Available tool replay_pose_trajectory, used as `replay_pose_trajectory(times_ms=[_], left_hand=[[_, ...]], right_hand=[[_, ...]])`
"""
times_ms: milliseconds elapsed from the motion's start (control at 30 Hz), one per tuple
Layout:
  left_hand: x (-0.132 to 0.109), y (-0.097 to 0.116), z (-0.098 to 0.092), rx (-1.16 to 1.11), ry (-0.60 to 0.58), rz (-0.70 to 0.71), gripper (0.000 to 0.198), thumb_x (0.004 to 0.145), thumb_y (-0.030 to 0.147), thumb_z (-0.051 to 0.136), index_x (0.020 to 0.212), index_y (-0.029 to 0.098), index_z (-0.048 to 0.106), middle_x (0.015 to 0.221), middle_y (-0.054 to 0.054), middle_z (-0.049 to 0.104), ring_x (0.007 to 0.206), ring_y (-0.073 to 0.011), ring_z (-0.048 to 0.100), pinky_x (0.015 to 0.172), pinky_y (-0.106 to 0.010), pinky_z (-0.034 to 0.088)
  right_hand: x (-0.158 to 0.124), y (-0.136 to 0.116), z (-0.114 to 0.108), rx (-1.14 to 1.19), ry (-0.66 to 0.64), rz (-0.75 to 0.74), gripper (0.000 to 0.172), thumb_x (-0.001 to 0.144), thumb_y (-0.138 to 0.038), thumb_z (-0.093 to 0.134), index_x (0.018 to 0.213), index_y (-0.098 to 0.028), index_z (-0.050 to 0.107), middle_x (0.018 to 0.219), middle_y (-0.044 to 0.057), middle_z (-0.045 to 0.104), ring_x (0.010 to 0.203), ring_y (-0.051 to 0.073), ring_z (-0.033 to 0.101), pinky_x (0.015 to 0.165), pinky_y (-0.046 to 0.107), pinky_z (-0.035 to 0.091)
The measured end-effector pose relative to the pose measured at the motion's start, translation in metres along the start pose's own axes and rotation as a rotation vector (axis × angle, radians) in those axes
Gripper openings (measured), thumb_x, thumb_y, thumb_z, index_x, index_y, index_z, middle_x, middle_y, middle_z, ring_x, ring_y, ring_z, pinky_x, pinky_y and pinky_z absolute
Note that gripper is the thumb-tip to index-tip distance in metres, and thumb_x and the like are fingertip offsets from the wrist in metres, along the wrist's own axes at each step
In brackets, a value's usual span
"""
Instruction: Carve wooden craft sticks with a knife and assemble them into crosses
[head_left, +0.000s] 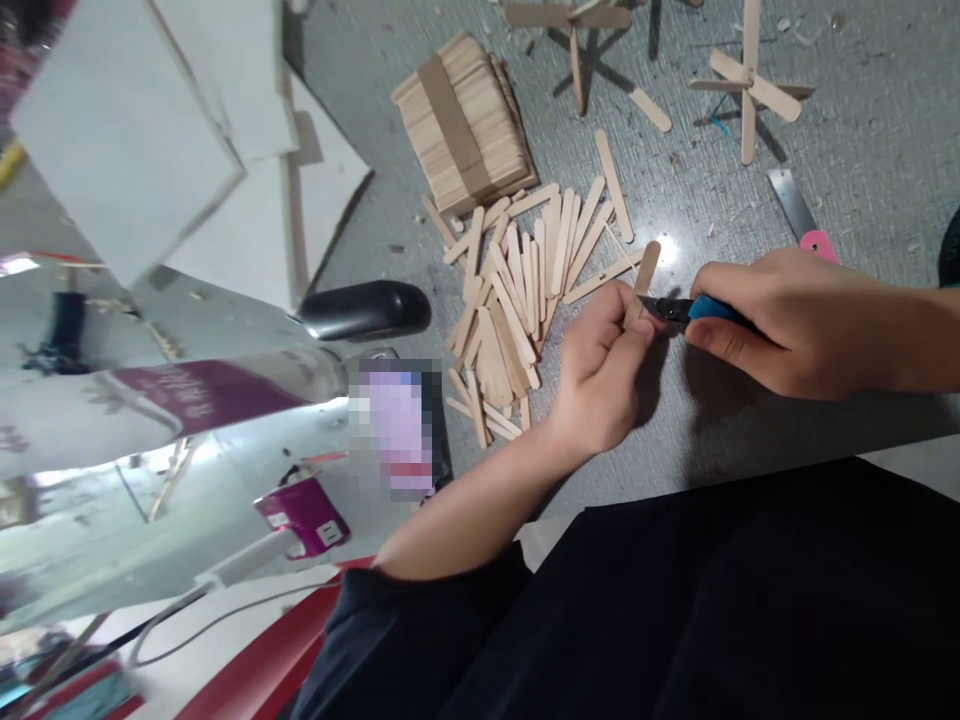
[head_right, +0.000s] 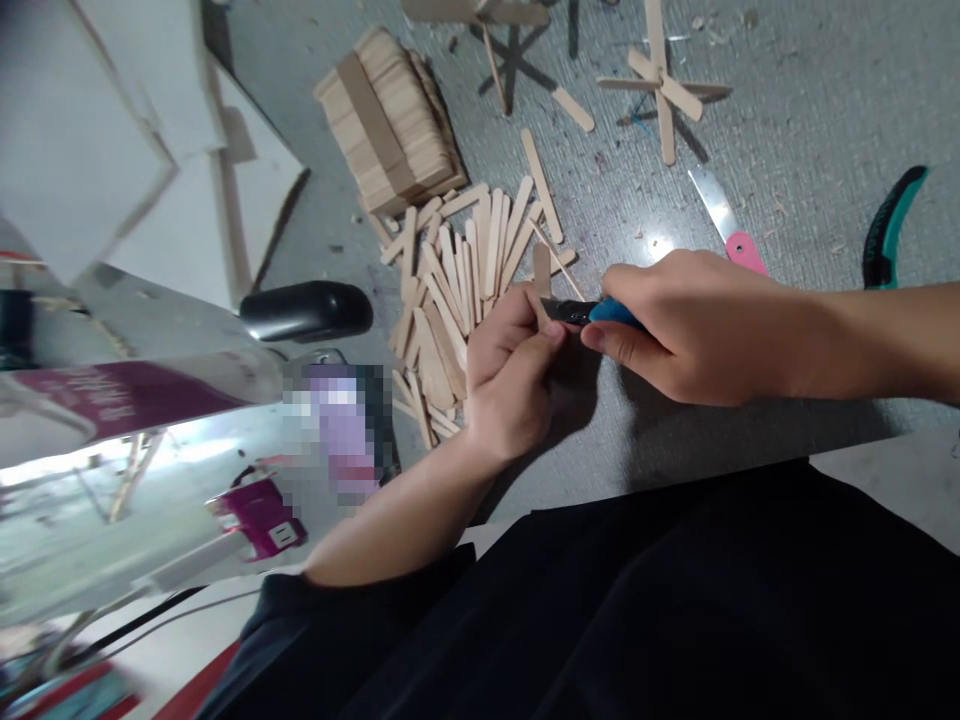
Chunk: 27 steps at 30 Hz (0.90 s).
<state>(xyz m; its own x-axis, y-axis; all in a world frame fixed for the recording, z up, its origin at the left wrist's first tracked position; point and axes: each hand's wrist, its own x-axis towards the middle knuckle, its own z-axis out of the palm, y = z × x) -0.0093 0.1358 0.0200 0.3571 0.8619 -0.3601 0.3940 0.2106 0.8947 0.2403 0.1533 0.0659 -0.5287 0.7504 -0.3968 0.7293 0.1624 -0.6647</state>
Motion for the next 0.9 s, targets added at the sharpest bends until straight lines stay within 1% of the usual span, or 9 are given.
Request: replay_pose_trajectory(times_ms=[133,233,333,400,467,567,733,833,900], left_hand=[[0.006,0.003,-0.003,-0.199,-0.001,0.06,0.038,0.108,0.06,0.064,0.09,0.027,0.063,0.093,-0.008,0.075,0.092,-0.0266,0.073,0.081,-0.043,0.06],[0.014,0.002,-0.006,-0.233,-0.039,0.096,0.041,0.104,0.058,0.071,0.08,0.026,0.06,0.082,-0.006,0.065,0.082,-0.0239,0.065,0.079,-0.044,0.058],[0.022,-0.002,-0.007,-0.315,-0.096,0.189,0.05,0.098,0.061,0.083,0.075,0.025,0.057,0.074,-0.001,0.051,0.072,-0.0192,0.051,0.07,-0.039,0.05],[0.025,-0.006,-0.007,-0.438,-0.169,0.255,0.054,0.095,0.062,0.091,0.077,0.024,0.056,0.073,0.002,0.046,0.068,-0.0157,0.044,0.065,-0.036,0.042],[0.027,-0.009,-0.007,-0.516,-0.235,0.274,0.055,0.095,0.06,0.096,0.08,0.024,0.056,0.073,0.004,0.043,0.066,-0.0134,0.041,0.063,-0.034,0.037],[0.029,-0.009,-0.009,-0.53,-0.304,0.272,0.052,0.098,0.055,0.096,0.081,0.024,0.058,0.073,0.004,0.043,0.065,-0.0131,0.042,0.062,-0.033,0.037],[0.033,-0.002,-0.015,-0.496,-0.383,0.302,0.063,0.093,0.054,0.101,0.073,0.023,0.049,0.076,0.002,0.047,0.068,-0.0141,0.046,0.061,-0.033,0.039],[0.033,0.002,-0.017,-0.452,-0.416,0.314,0.053,0.099,0.055,0.097,0.081,0.024,0.058,0.075,0.003,0.049,0.065,-0.0131,0.047,0.058,-0.032,0.039],[0.033,0.004,-0.018,-0.418,-0.42,0.35,0.049,0.104,0.053,0.094,0.085,0.024,0.059,0.072,0.005,0.048,0.061,-0.0114,0.045,0.057,-0.03,0.039]], right_hand=[[-0.001,0.001,0.0,-0.02,0.029,-0.031,0.042,0.118,-0.063,0.048,0.108,-0.026,0.066,0.071,0.004,0.059,0.066,0.026,0.047,0.072,0.04,0.025],[-0.001,0.0,-0.002,-0.083,0.011,-0.063,0.045,0.117,-0.063,0.049,0.114,-0.024,0.07,0.069,0.004,0.061,0.064,0.026,0.048,0.07,0.039,0.024],[-0.001,-0.002,-0.004,-0.185,-0.003,-0.085,0.045,0.116,-0.06,0.047,0.118,-0.023,0.072,0.068,0.004,0.061,0.062,0.025,0.047,0.068,0.038,0.023],[-0.002,-0.002,-0.005,-0.26,0.034,-0.091,0.048,0.117,-0.059,0.044,0.121,-0.021,0.072,0.073,0.007,0.065,0.063,0.025,0.046,0.066,0.038,0.022],[-0.002,0.001,-0.005,-0.308,0.091,-0.096,0.053,0.119,-0.06,0.041,0.124,-0.018,0.073,0.079,0.011,0.071,0.065,0.026,0.048,0.067,0.038,0.022],[-0.003,0.005,-0.002,-0.305,0.142,-0.11,0.054,0.118,-0.064,0.045,0.125,-0.019,0.074,0.082,0.011,0.074,0.067,0.025,0.053,0.069,0.039,0.023],[-0.004,0.006,-0.001,-0.247,0.097,-0.115,0.048,0.114,-0.064,0.052,0.128,-0.023,0.074,0.077,0.008,0.072,0.065,0.028,0.059,0.069,0.039,0.027],[-0.004,0.006,-0.002,-0.297,0.103,-0.113,0.055,0.116,-0.065,0.048,0.133,-0.02,0.075,0.082,0.011,0.076,0.069,0.03,0.062,0.07,0.04,0.027],[-0.003,0.006,-0.003,-0.342,0.104,-0.101,0.059,0.118,-0.064,0.044,0.133,-0.017,0.075,0.086,0.015,0.078,0.072,0.031,0.063,0.071,0.04,0.025]])
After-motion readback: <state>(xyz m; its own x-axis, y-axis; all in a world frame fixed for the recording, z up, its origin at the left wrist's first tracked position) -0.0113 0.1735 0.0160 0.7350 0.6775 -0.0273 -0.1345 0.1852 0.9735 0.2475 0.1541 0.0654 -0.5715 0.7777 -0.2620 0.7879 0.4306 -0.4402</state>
